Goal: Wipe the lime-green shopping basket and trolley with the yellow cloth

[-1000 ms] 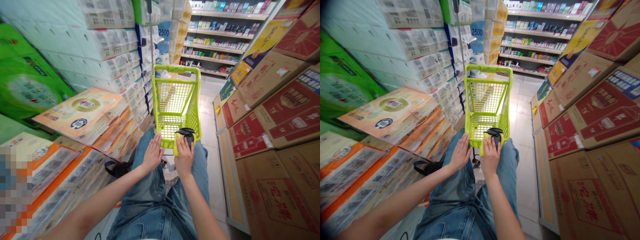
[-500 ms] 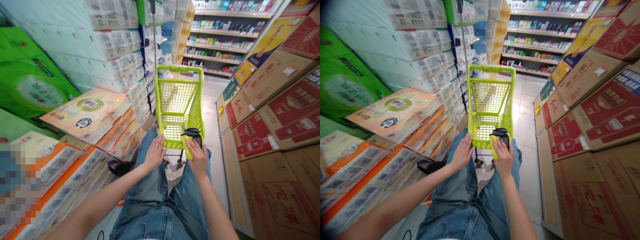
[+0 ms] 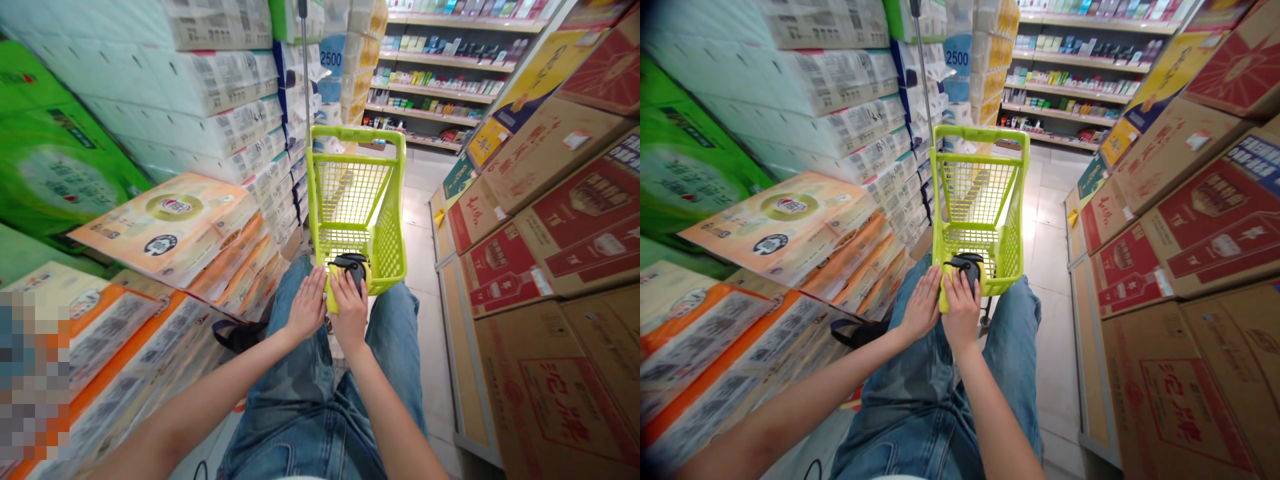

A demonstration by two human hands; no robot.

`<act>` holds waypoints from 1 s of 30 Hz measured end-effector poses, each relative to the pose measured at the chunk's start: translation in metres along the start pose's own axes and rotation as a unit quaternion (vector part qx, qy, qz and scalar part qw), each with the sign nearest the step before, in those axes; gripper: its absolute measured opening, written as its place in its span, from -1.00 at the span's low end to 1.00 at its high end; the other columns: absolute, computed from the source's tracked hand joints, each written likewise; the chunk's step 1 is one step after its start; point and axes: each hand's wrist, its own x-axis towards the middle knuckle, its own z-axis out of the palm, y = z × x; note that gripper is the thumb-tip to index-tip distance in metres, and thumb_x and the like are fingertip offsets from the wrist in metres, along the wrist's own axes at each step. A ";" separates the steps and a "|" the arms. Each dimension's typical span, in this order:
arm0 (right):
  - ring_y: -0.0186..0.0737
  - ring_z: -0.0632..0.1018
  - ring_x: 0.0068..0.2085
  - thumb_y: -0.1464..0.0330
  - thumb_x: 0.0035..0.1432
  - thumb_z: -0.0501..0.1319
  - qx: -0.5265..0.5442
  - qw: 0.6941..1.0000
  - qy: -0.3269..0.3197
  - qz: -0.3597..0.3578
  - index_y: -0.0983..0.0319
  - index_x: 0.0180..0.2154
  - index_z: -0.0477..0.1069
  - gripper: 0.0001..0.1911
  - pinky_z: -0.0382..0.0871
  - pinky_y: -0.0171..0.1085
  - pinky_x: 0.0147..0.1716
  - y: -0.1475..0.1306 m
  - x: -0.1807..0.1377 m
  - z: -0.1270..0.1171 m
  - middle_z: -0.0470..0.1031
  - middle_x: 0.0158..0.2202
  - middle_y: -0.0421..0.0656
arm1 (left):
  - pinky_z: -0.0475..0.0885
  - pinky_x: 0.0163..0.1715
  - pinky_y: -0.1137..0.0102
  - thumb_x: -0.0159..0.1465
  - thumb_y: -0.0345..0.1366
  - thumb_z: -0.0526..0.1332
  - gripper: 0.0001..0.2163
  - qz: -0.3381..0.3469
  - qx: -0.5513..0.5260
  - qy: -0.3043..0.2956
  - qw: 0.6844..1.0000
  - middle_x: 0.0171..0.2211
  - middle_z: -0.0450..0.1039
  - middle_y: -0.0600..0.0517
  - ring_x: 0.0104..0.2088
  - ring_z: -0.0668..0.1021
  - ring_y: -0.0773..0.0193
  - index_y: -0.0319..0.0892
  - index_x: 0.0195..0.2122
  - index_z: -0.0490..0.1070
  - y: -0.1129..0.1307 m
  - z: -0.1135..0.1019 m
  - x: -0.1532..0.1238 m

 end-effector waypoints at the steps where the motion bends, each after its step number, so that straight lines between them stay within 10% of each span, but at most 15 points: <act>1: -0.11 0.28 0.32 0.53 0.18 0.07 0.006 1.000 -0.012 -0.009 0.18 0.22 0.29 -0.43 -0.07 -0.02 0.34 -0.004 0.001 0.002 0.34 0.27 -0.13 | 0.08 0.33 0.06 0.41 -0.33 -0.08 -0.38 0.003 -0.001 -0.004 1.000 0.42 -0.08 -0.21 0.43 -0.03 0.09 -0.23 0.43 -0.34 -0.001 -0.001 0.000; 7: -0.18 0.28 0.33 0.61 0.11 0.05 0.004 0.996 -0.050 -0.067 0.12 0.24 0.27 -0.33 -0.11 0.01 0.36 0.038 -0.007 -0.024 0.33 0.28 -0.16 | 0.07 0.34 0.07 0.43 -0.30 -0.07 -0.40 -0.005 0.004 0.000 1.000 0.42 -0.08 -0.18 0.42 -0.03 0.11 -0.21 0.43 -0.33 0.000 0.000 0.001; 14: -0.13 0.33 0.30 0.56 0.13 0.04 -0.046 0.997 0.042 0.036 0.06 0.21 0.32 -0.37 0.00 0.06 0.32 0.117 -0.019 -0.057 0.39 0.23 -0.14 | 0.09 0.34 0.06 0.43 -0.30 -0.07 -0.40 0.002 0.009 0.003 1.000 0.42 -0.10 -0.17 0.42 -0.02 0.09 -0.21 0.43 -0.34 0.003 0.002 0.003; 25: -0.12 0.31 0.31 0.55 0.17 0.06 0.010 1.000 0.010 0.010 0.14 0.23 0.27 -0.40 -0.14 0.05 0.37 -0.005 -0.006 0.003 0.35 0.26 -0.11 | 0.07 0.34 0.06 0.39 -0.35 -0.05 -0.36 -0.002 -0.005 0.003 1.000 0.42 -0.10 -0.20 0.43 -0.04 0.09 -0.23 0.43 -0.35 -0.001 0.002 -0.001; 30: -0.17 0.32 0.30 0.54 0.18 0.08 0.021 0.999 -0.019 -0.042 0.13 0.21 0.30 -0.44 -0.17 0.01 0.38 0.004 -0.004 -0.005 0.38 0.24 -0.15 | 0.07 0.34 0.06 0.41 -0.33 -0.07 -0.39 -0.003 -0.009 -0.003 1.000 0.42 -0.10 -0.19 0.43 -0.04 0.10 -0.22 0.43 -0.33 -0.002 0.000 0.000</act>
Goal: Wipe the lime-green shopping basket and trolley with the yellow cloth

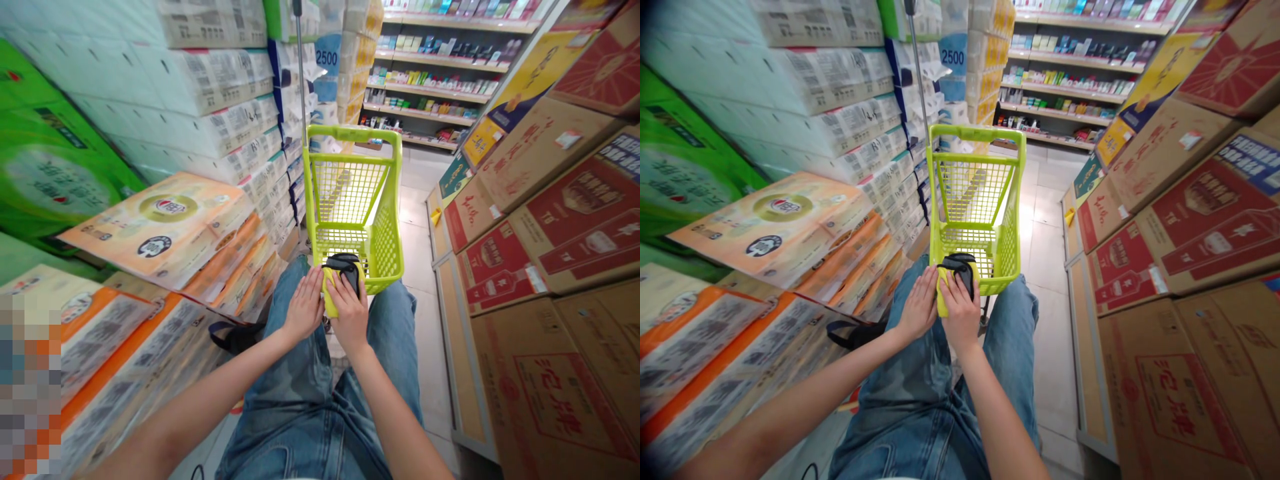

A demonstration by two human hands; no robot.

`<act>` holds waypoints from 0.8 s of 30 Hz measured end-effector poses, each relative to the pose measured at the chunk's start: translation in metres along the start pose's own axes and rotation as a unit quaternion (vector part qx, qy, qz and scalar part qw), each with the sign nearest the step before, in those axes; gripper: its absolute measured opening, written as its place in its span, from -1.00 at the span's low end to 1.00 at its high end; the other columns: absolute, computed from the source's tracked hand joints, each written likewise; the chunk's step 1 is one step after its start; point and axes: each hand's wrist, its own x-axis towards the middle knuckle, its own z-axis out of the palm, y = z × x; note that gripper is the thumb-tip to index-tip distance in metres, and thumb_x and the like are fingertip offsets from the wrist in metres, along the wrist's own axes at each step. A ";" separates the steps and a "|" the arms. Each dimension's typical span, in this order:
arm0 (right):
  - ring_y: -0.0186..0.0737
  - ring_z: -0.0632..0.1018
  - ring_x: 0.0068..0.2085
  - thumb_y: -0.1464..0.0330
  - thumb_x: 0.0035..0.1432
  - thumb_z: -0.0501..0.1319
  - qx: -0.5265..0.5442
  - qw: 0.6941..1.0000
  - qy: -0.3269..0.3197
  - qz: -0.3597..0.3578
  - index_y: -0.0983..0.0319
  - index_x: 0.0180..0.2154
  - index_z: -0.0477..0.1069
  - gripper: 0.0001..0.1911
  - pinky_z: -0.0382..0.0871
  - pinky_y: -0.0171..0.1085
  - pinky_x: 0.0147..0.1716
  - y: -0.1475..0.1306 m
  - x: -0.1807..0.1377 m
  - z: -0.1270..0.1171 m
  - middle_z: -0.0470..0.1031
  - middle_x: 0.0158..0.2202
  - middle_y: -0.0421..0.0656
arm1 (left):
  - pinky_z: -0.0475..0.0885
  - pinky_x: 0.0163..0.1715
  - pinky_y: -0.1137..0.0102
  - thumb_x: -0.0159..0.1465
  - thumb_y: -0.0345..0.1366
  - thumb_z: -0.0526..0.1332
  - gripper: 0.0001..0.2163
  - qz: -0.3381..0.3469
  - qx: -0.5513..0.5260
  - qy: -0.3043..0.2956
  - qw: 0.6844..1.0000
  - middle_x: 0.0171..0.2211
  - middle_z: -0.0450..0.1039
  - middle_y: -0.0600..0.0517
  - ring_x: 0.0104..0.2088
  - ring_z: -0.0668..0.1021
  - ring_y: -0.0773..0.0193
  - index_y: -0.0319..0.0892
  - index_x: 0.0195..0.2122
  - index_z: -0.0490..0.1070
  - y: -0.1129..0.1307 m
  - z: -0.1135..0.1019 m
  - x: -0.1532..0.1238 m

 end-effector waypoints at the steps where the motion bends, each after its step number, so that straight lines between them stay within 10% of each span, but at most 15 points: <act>1: -0.18 0.33 0.30 0.55 0.18 0.07 -0.002 1.000 -0.003 -0.013 0.12 0.20 0.31 -0.43 -0.17 0.01 0.38 0.010 -0.003 -0.006 0.39 0.24 -0.16 | 0.07 0.34 0.06 0.42 -0.32 -0.07 -0.39 -0.001 0.002 0.002 1.000 0.42 -0.10 -0.18 0.43 -0.03 0.10 -0.21 0.43 -0.32 0.001 0.000 0.000; 11: -0.11 0.42 0.23 0.54 0.17 0.04 -0.070 0.992 0.090 0.062 0.09 0.12 0.40 -0.48 0.03 0.05 0.30 0.115 -0.022 -0.053 0.45 0.18 -0.14 | 0.07 0.34 0.08 0.42 -0.33 -0.04 -0.38 0.002 0.013 0.012 1.000 0.42 -0.09 -0.17 0.42 -0.03 0.11 -0.22 0.43 -0.33 0.004 0.004 0.003; 24: -0.15 0.33 0.29 0.51 0.18 0.09 -0.007 0.999 0.034 -0.008 0.15 0.18 0.33 -0.47 -0.12 -0.03 0.37 0.001 0.004 0.009 0.41 0.22 -0.15 | 0.08 0.34 0.07 0.39 -0.36 -0.05 -0.37 0.010 -0.001 0.004 1.000 0.42 -0.08 -0.21 0.43 -0.04 0.09 -0.24 0.43 -0.34 0.002 0.001 0.002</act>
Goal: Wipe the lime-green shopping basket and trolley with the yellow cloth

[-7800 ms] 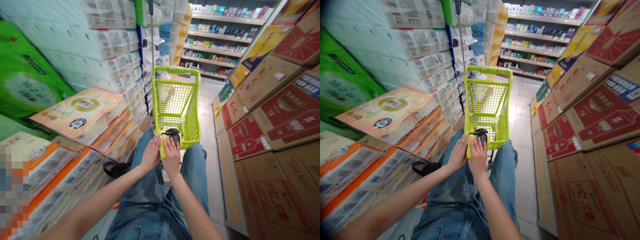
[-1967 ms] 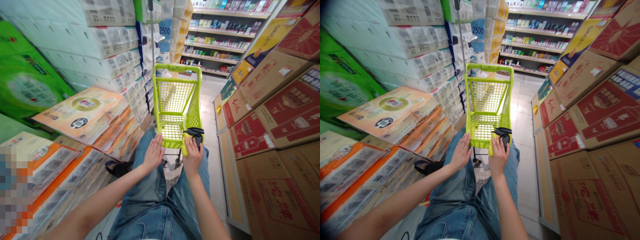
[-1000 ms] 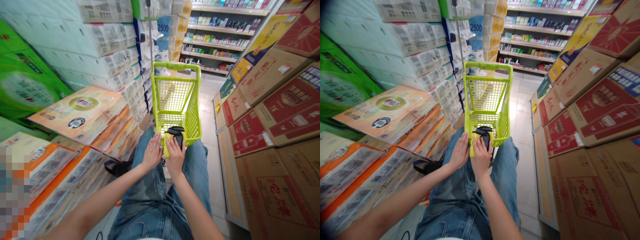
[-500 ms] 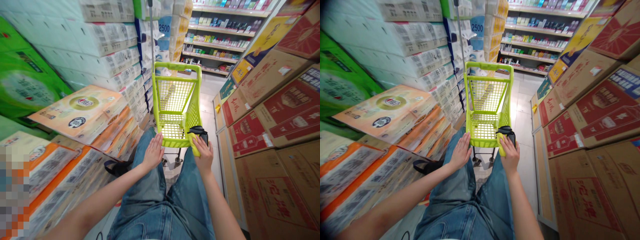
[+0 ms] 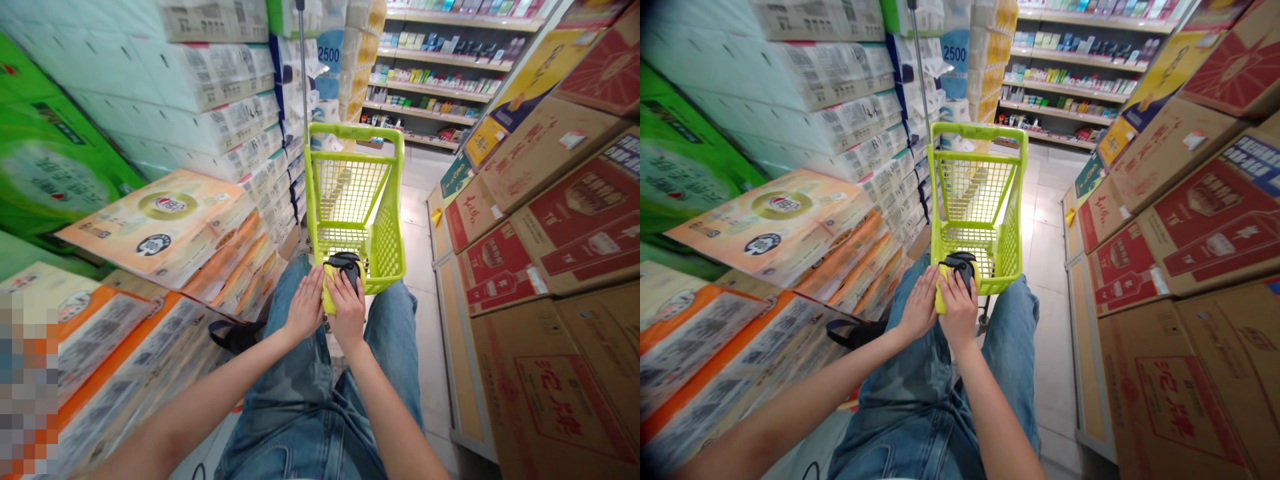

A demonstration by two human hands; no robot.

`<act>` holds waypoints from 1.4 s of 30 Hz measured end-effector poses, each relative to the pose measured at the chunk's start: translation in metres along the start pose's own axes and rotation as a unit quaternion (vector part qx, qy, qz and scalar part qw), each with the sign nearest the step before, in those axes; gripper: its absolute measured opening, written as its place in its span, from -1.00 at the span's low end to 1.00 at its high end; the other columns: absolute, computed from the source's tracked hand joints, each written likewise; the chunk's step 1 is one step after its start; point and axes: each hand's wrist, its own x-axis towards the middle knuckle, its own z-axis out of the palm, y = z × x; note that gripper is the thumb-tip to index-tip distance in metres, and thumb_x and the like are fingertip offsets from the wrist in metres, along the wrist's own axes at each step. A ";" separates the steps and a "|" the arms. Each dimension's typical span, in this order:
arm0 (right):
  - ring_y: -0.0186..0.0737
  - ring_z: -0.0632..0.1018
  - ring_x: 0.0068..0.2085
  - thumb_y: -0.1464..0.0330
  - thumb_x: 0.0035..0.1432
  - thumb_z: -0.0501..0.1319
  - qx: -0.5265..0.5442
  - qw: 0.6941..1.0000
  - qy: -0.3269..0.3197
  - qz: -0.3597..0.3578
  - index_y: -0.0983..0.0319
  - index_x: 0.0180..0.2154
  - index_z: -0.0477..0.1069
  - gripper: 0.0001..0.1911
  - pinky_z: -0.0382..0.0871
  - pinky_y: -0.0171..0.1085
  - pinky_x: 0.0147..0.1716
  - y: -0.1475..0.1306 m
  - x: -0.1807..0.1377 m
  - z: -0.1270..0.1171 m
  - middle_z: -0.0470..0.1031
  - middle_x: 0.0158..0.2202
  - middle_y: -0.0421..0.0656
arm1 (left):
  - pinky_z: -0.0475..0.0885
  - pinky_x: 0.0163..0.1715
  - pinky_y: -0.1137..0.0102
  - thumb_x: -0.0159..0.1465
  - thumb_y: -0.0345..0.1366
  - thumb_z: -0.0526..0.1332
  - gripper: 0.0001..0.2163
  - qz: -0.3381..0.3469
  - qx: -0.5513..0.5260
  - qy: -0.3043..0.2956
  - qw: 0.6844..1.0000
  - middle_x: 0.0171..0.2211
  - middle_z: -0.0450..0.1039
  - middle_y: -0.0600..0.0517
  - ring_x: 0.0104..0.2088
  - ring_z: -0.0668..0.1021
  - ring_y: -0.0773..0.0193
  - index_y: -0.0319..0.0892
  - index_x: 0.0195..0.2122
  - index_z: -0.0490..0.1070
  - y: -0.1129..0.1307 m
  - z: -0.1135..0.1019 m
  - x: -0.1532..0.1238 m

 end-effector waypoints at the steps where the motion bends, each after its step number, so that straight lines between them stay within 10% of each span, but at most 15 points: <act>1: -0.16 0.34 0.29 0.52 0.18 0.08 0.002 1.000 -0.007 -0.012 0.14 0.18 0.33 -0.47 -0.14 -0.02 0.37 0.006 -0.001 -0.004 0.41 0.22 -0.16 | 0.07 0.34 0.07 0.40 -0.35 -0.05 -0.37 -0.004 0.001 0.000 1.000 0.42 -0.08 -0.20 0.43 -0.04 0.10 -0.23 0.43 -0.34 0.000 0.000 0.000; 11: -0.10 0.44 0.22 0.50 0.20 0.07 -0.076 0.994 0.060 0.052 0.10 0.12 0.40 -0.52 -0.05 0.08 0.33 0.122 -0.025 -0.066 0.46 0.17 -0.11 | 0.06 0.35 0.08 0.41 -0.34 -0.03 -0.37 -0.004 0.012 0.004 1.000 0.42 -0.09 -0.17 0.43 -0.03 0.11 -0.23 0.43 -0.33 0.002 0.002 0.002; 23: -0.15 0.37 0.27 0.50 0.18 0.10 -0.003 1.000 0.018 0.006 0.15 0.16 0.36 -0.50 -0.10 -0.02 0.36 0.000 0.000 0.002 0.43 0.20 -0.13 | 0.08 0.33 0.07 0.39 -0.35 -0.05 -0.36 0.002 -0.002 -0.002 1.000 0.41 -0.07 -0.21 0.43 -0.03 0.10 -0.24 0.43 -0.34 -0.001 -0.001 0.000; 36: -0.13 0.47 0.19 0.53 0.15 0.08 -0.088 0.992 0.065 0.058 0.07 0.10 0.41 -0.49 -0.17 0.09 0.35 0.113 -0.020 -0.064 0.50 0.13 -0.15 | 0.08 0.34 0.06 0.42 -0.32 -0.06 -0.39 -0.002 0.004 0.012 1.000 0.42 -0.08 -0.18 0.42 -0.02 0.10 -0.22 0.43 -0.32 0.002 0.003 0.002; 42: -0.09 0.44 0.21 0.54 0.14 0.06 -0.059 0.995 0.053 0.059 0.12 0.14 0.38 -0.46 -0.21 0.11 0.35 0.047 -0.008 -0.031 0.48 0.16 -0.11 | 0.08 0.34 0.06 0.42 -0.31 -0.05 -0.39 -0.014 -0.001 0.012 1.000 0.42 -0.08 -0.17 0.42 -0.03 0.11 -0.20 0.43 -0.32 0.002 0.003 0.000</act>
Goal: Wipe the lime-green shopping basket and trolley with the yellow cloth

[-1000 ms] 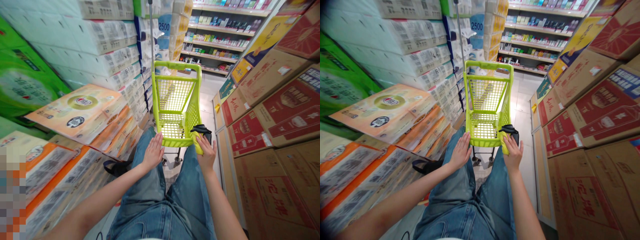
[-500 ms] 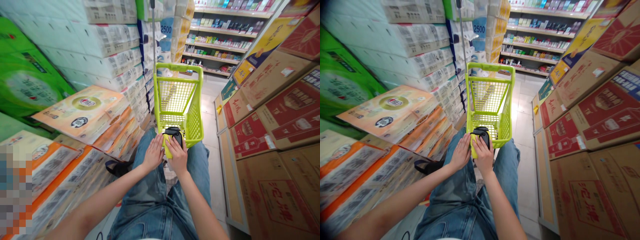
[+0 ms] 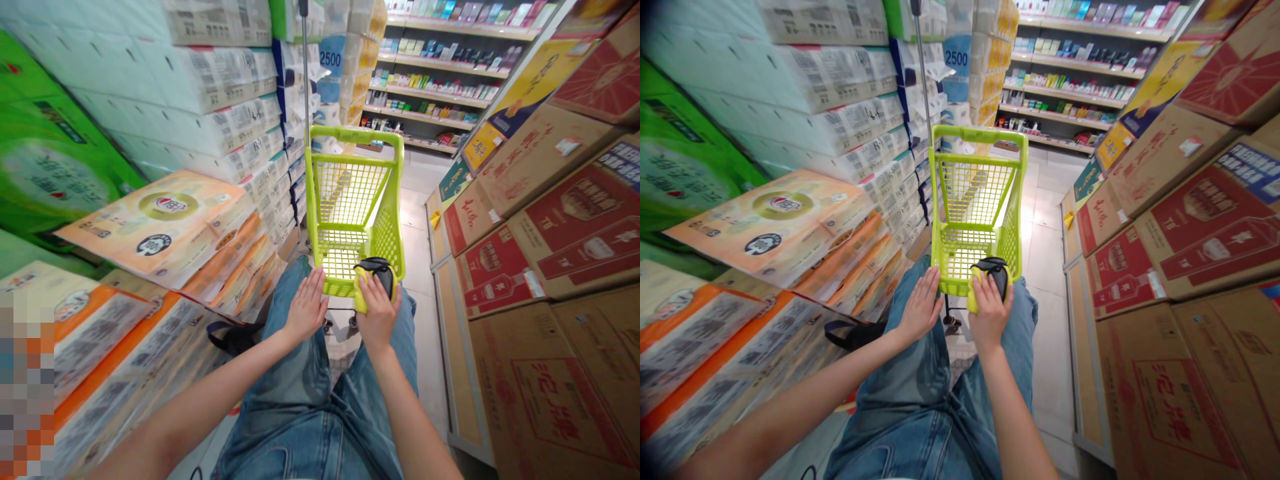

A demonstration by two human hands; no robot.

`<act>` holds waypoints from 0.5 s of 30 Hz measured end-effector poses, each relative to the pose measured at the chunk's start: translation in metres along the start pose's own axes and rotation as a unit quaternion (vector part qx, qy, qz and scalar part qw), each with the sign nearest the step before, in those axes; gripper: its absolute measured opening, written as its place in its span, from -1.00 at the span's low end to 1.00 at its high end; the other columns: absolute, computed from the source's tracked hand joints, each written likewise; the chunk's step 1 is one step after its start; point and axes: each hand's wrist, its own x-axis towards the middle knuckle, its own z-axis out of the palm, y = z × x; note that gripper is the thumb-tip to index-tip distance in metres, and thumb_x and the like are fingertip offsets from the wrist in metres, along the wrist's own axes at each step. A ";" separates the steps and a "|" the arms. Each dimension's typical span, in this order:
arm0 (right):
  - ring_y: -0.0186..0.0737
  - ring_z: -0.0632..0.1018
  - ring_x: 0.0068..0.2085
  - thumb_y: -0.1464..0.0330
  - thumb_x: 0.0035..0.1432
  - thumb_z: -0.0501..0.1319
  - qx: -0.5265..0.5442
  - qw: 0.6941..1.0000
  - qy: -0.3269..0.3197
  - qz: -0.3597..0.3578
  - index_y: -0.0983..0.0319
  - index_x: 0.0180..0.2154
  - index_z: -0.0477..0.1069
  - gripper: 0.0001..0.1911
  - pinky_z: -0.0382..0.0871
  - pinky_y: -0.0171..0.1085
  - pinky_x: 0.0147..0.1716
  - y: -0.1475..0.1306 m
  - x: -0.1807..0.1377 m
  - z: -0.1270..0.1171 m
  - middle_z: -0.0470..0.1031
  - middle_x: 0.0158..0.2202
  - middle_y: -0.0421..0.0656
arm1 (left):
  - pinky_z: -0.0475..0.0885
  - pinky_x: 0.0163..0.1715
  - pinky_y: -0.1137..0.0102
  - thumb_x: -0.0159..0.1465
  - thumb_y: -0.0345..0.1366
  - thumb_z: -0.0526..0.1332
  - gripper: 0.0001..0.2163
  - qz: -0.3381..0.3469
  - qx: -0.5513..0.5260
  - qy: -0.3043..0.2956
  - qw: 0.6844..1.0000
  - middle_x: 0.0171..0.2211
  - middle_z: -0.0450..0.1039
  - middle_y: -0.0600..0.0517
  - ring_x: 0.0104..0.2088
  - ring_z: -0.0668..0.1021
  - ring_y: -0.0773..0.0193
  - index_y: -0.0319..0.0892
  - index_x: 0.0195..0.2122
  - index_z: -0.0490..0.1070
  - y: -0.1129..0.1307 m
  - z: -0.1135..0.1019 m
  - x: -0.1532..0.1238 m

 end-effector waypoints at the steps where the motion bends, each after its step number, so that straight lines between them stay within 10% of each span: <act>1: -0.10 0.43 0.22 0.53 0.14 0.07 0.018 1.000 -0.012 -0.011 0.12 0.14 0.37 -0.46 -0.21 0.09 0.36 -0.017 0.000 0.007 0.47 0.17 -0.11 | 0.08 0.34 0.05 0.42 -0.32 -0.05 -0.39 0.000 -0.001 -0.003 1.000 0.42 -0.08 -0.17 0.42 -0.03 0.11 -0.20 0.43 -0.33 -0.001 0.000 -0.001; 7: -0.13 0.36 0.27 0.50 0.19 0.11 0.066 0.995 -0.050 -0.052 0.13 0.19 0.32 -0.47 -0.24 0.02 0.38 -0.058 0.000 0.025 0.44 0.19 -0.13 | 0.09 0.33 0.05 0.37 -0.37 -0.05 -0.36 0.011 -0.006 -0.017 1.000 0.41 -0.06 -0.22 0.42 -0.02 0.09 -0.24 0.43 -0.33 -0.004 -0.005 -0.001; 15: -0.15 0.41 0.24 0.52 0.17 0.08 0.015 0.997 -0.033 -0.066 0.09 0.17 0.35 -0.45 -0.18 0.05 0.36 0.039 -0.007 -0.015 0.45 0.18 -0.13 | 0.09 0.34 0.07 0.43 -0.33 -0.06 -0.39 0.005 0.012 -0.006 1.000 0.42 -0.08 -0.17 0.42 -0.02 0.12 -0.21 0.43 -0.33 0.000 -0.003 0.001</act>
